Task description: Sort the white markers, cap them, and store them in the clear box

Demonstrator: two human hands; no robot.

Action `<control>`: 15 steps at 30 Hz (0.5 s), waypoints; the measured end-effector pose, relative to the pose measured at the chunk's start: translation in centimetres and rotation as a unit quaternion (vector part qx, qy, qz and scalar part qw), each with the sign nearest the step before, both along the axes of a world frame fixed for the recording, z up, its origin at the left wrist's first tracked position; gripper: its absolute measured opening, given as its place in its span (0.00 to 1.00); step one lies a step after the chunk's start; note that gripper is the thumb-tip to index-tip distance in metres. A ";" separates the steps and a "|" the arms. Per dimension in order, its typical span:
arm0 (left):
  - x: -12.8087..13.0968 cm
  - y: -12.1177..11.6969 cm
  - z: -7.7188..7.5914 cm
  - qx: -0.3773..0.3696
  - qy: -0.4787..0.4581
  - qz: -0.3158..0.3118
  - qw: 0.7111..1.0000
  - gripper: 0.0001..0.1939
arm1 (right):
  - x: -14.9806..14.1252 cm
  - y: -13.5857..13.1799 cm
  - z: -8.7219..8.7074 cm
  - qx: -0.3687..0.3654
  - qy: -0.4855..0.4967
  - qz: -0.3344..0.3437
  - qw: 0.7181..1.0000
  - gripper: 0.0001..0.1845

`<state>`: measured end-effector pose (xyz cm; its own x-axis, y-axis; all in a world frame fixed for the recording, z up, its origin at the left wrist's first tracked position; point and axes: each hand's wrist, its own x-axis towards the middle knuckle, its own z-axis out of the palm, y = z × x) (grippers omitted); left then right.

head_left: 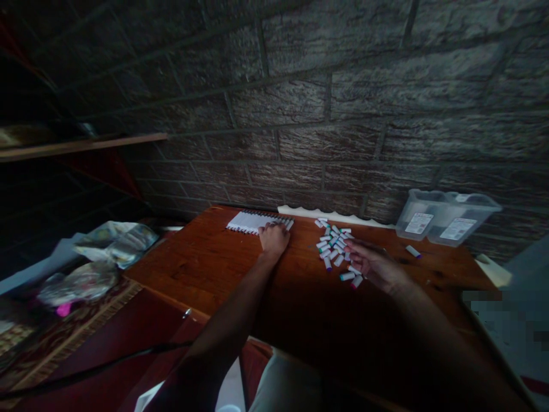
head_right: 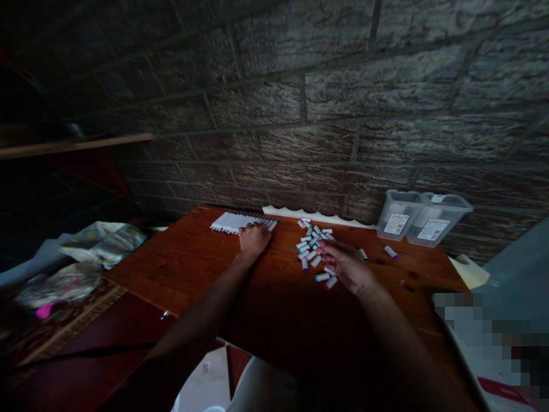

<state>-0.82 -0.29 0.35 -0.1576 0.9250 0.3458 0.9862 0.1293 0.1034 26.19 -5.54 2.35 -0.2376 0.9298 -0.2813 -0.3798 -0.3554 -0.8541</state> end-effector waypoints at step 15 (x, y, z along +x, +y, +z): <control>-0.7 0.6 -0.5 0.019 -0.012 0.028 0.999 0.13 | 0.0 0.1 -0.3 0.007 -0.001 0.003 1.000 0.17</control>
